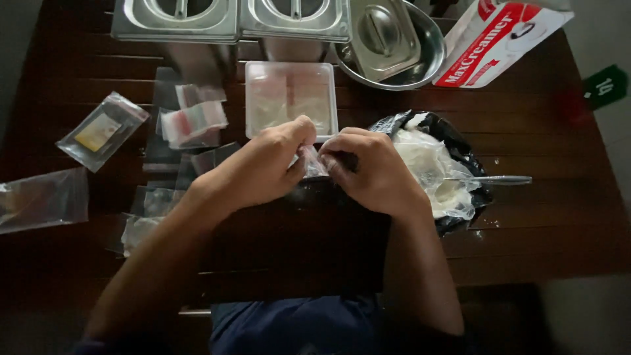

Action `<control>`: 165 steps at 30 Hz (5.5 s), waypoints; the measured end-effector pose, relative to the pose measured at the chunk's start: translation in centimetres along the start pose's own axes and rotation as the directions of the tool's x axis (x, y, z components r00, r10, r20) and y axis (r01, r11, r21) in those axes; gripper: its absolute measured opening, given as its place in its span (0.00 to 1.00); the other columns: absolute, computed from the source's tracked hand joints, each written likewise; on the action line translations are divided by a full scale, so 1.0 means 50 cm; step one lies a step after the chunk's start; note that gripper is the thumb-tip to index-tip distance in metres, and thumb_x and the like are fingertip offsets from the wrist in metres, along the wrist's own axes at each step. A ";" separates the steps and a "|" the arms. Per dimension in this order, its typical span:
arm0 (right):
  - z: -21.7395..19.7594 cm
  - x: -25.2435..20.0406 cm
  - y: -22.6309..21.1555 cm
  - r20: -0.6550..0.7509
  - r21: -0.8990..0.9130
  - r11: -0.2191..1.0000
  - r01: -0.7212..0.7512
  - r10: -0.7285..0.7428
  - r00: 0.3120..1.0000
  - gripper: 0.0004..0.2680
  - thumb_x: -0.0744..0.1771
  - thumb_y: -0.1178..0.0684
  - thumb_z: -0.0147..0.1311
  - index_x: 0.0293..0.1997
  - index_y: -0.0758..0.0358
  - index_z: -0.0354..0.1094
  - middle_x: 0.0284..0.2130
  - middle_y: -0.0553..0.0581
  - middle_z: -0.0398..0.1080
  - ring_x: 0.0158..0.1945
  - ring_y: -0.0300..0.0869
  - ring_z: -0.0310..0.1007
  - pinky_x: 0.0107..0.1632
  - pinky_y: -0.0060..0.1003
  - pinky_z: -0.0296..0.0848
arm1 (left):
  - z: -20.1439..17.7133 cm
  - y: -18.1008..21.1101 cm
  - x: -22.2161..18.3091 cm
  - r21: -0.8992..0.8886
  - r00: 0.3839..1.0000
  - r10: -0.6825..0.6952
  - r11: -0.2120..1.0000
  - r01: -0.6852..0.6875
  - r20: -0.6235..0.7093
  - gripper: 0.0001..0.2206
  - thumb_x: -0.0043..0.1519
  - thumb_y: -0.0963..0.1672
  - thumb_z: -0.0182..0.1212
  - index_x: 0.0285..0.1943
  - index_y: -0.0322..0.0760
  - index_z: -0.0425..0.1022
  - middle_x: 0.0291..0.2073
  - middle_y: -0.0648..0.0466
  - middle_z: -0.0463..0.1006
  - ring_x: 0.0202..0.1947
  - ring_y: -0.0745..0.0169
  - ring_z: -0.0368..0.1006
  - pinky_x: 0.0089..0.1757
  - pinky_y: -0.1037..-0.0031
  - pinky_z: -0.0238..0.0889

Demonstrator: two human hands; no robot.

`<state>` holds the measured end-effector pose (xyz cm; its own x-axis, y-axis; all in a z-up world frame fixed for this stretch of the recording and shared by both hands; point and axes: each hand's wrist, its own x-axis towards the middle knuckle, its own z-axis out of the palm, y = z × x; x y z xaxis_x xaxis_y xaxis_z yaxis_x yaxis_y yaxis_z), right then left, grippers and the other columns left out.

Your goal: Portioning a white creamy substance from a bowl into small plastic zip-lock bags using a spoon.

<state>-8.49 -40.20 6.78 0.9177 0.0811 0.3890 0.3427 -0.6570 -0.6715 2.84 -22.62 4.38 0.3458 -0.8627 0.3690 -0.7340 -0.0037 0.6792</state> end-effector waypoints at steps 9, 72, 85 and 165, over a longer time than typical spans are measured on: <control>-0.008 -0.002 0.002 0.066 -0.061 0.997 -0.056 0.060 0.996 0.02 0.64 0.60 0.56 0.36 0.65 0.74 0.26 0.64 0.72 0.32 0.60 0.75 0.36 0.47 0.71 | 0.016 -0.001 0.013 -0.031 0.999 -0.038 0.999 0.038 -0.010 0.06 0.57 0.36 0.52 0.41 0.33 0.62 0.24 0.46 0.66 0.25 0.43 0.71 0.30 0.65 0.63; 0.017 -0.006 0.015 0.088 0.380 0.895 -0.234 0.216 0.972 0.08 0.68 0.61 0.52 0.29 0.67 0.71 0.19 0.53 0.64 0.27 0.33 0.61 0.31 0.28 0.61 | 0.086 -0.025 -0.045 -0.033 0.826 0.282 0.940 -0.340 -0.488 0.21 0.58 0.47 0.70 0.54 0.26 0.72 0.38 0.41 0.76 0.39 0.36 0.75 0.43 0.54 0.70; 0.014 -0.014 0.021 0.152 0.505 0.827 -0.249 0.199 0.968 0.08 0.69 0.61 0.50 0.29 0.69 0.70 0.20 0.55 0.66 0.28 0.34 0.62 0.33 0.30 0.64 | 0.094 -0.011 -0.053 -0.159 0.882 0.207 0.942 -0.297 -0.423 0.26 0.59 0.48 0.70 0.62 0.31 0.68 0.39 0.44 0.72 0.35 0.45 0.74 0.37 0.62 0.70; 0.018 -0.014 -0.003 0.158 0.361 0.893 -0.269 0.226 0.961 0.03 0.64 0.61 0.62 0.29 0.65 0.74 0.19 0.51 0.65 0.26 0.30 0.56 0.28 0.26 0.57 | 0.079 -0.021 -0.052 -0.075 0.895 0.291 0.940 -0.334 -0.339 0.23 0.60 0.46 0.69 0.59 0.29 0.69 0.37 0.44 0.71 0.33 0.46 0.73 0.34 0.63 0.71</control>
<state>-9.00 -39.49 6.06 0.9913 0.0481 0.1227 0.1318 -0.3375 -0.9321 0.40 -22.36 0.21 0.2939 -0.6015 0.7428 -0.7615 0.3223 0.5623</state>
